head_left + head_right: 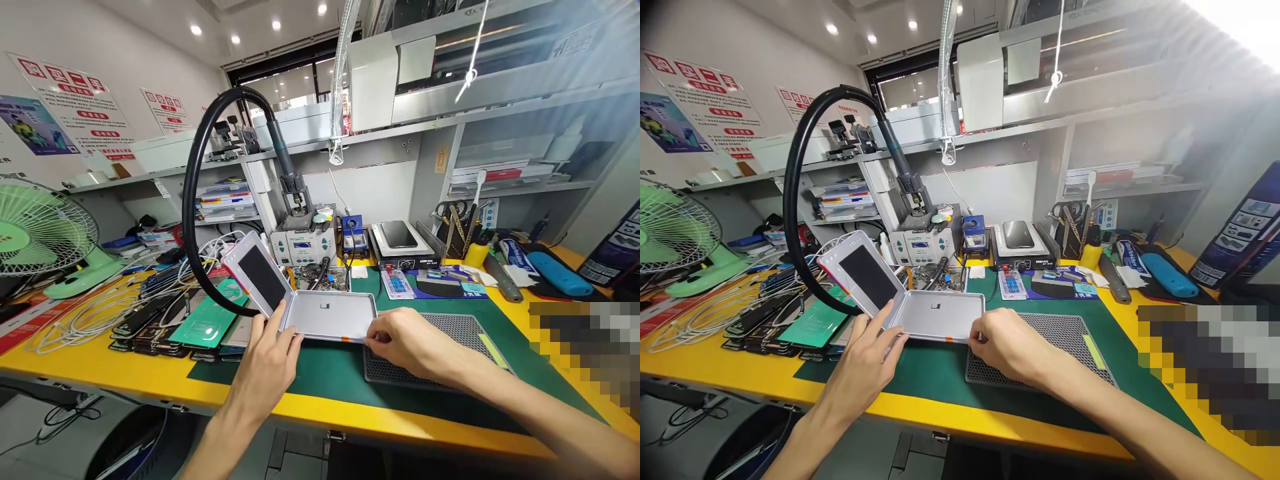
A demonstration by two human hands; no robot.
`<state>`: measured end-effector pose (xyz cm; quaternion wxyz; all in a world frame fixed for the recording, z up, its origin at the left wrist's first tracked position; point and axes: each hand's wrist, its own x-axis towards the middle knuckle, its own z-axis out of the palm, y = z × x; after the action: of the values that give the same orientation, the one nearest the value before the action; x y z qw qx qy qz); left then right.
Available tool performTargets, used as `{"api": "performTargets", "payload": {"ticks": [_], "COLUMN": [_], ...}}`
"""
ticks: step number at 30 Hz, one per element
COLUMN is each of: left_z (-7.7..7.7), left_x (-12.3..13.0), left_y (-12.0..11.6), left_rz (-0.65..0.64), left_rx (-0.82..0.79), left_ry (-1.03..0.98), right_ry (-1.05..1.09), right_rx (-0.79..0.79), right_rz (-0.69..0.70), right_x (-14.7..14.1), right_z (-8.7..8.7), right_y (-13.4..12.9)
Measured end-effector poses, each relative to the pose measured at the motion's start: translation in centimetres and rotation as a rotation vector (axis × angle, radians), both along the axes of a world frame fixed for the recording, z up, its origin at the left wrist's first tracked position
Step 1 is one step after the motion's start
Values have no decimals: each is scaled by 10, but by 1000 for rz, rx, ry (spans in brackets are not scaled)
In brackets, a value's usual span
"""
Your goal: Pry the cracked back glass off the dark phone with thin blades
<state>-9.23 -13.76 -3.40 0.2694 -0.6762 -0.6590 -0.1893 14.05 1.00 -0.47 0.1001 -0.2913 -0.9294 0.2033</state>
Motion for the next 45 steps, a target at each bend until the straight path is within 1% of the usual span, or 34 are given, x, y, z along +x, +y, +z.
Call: {"api": "performTargets", "payload": {"ticks": [2, 4, 6, 9, 11, 13, 17, 23, 28, 33, 36, 39, 42, 45], "left_z": [-3, -2, 4, 17, 24, 27, 26, 22, 24, 26, 27, 26, 25, 25], "left_x": [0, -4, -11, -27, -38, -46, -55, -64, -64, -61, -61, -60, -58, -53], "left_y": [0, 4, 13, 30, 41, 50, 59, 71, 80, 84, 85, 83, 77, 69], "left_rz": [7, 23, 69, 161, 203, 227, 267, 387, 506, 593, 609, 595, 546, 468], "left_rx": [-1, -10, -63, -174, -221, -259, -322, -354, -402, -445, -448, -435, -406, -362], "left_ry": [-12, -44, -118, -238, -279, -301, -332, -372, -365, -326, -307, -289, -267, -246], "right_ry": [20, 21, 17, 27, 42, 55, 69, 60, 47, 21, 9, 7, 18, 43], "right_rx": [4, 26, 71, 131, 152, 171, 203, 231, 248, 249, 250, 263, 279, 285], "right_rz": [-7, -15, -16, -6, 4, 17, 19, -11, -27, -24, -23, -37, -34, -15], "right_x": [0, -2, -9, -28, -42, -53, -67, -79, -89, -92, -92, -92, -88, -78], "right_z": [-1, 2, 8, 19, 23, 25, 21, 12, 6, 6, 3, -2, -6, -6], "right_y": [0, 3, 8, 19, 25, 30, 33, 24, 16, 15, 15, 15, 13, 11]}}
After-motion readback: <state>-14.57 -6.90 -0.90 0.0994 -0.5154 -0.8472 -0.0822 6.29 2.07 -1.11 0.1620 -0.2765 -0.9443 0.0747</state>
